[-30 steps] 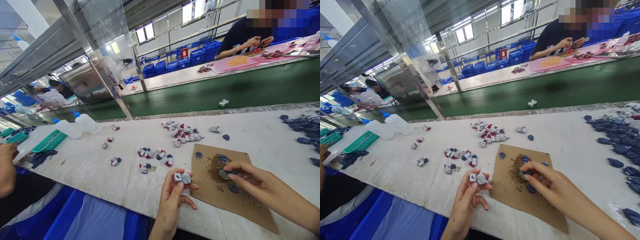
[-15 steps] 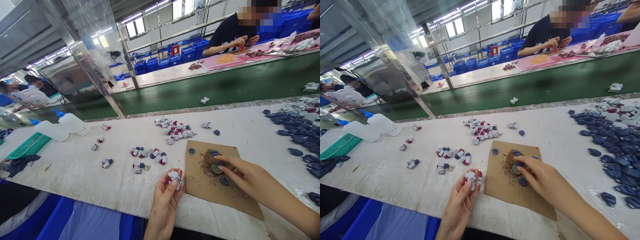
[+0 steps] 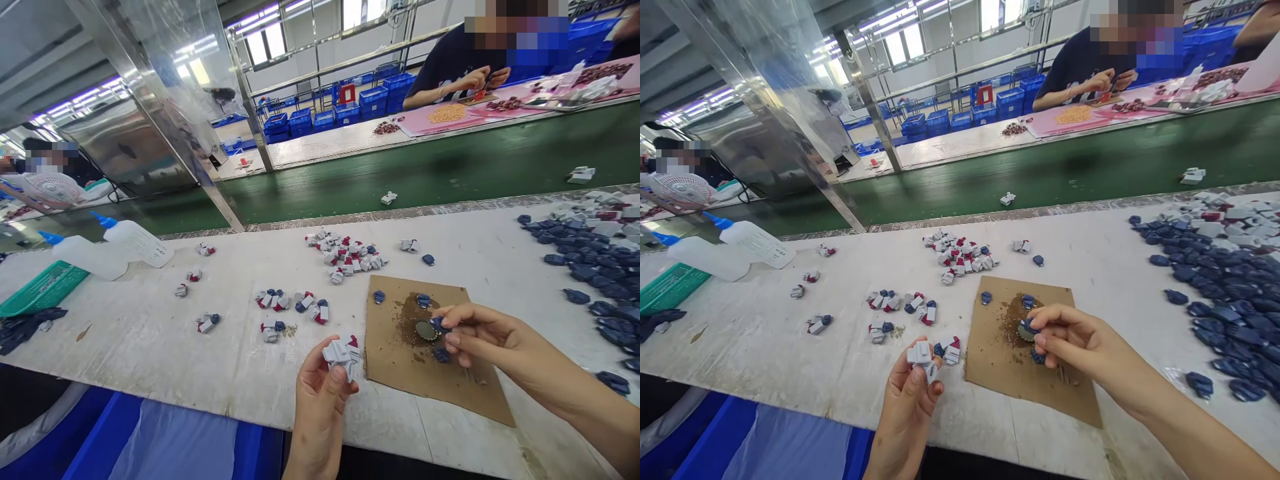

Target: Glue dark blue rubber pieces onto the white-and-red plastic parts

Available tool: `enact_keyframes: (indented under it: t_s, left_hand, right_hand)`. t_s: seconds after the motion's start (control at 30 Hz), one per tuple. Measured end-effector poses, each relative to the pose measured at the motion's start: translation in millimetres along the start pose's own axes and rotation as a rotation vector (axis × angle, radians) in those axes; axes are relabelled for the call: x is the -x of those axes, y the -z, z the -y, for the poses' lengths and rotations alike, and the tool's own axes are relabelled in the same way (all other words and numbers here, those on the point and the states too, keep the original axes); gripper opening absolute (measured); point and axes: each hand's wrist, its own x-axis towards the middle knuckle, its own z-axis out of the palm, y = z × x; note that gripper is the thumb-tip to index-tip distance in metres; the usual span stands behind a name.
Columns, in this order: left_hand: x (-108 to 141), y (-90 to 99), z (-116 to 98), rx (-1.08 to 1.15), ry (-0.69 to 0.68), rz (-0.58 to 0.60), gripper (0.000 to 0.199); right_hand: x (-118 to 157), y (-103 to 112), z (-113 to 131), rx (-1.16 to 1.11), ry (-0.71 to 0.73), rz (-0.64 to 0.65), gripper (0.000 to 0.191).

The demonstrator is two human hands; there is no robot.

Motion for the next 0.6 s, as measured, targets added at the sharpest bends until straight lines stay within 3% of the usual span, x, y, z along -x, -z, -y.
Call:
enact_keyframes:
  t_s: [0.1, 0.3, 0.37, 0.47, 0.6]
  left_hand:
    - [-1, -1.2, 1, 0.015, 0.013, -0.011, 0.047]
    - [-4, 3.6, 4, 0.027, 0.02, 0.016, 0.048]
    - [-8, 7.8, 8, 0.013, 0.009, 0.029, 0.043]
    - [-12, 10.8, 13, -0.013, 0.03, 0.051, 0.038]
    - [-9, 3.2, 11, -0.008, 0.083, 0.012, 0.037]
  right_hand:
    - [1, -2, 3, 0.015, 0.034, -0.016, 0.041]
    - [-5, 2, -10, 0.456, 0.302, -0.149, 0.036]
    - [-6, 5, -15, 0.601, 0.454, -0.13, 0.027]
    - [-9, 9, -21, 0.813, 0.656, -0.085, 0.028]
    - [-12, 8, -24, 1.123, 0.773, -0.064, 0.039]
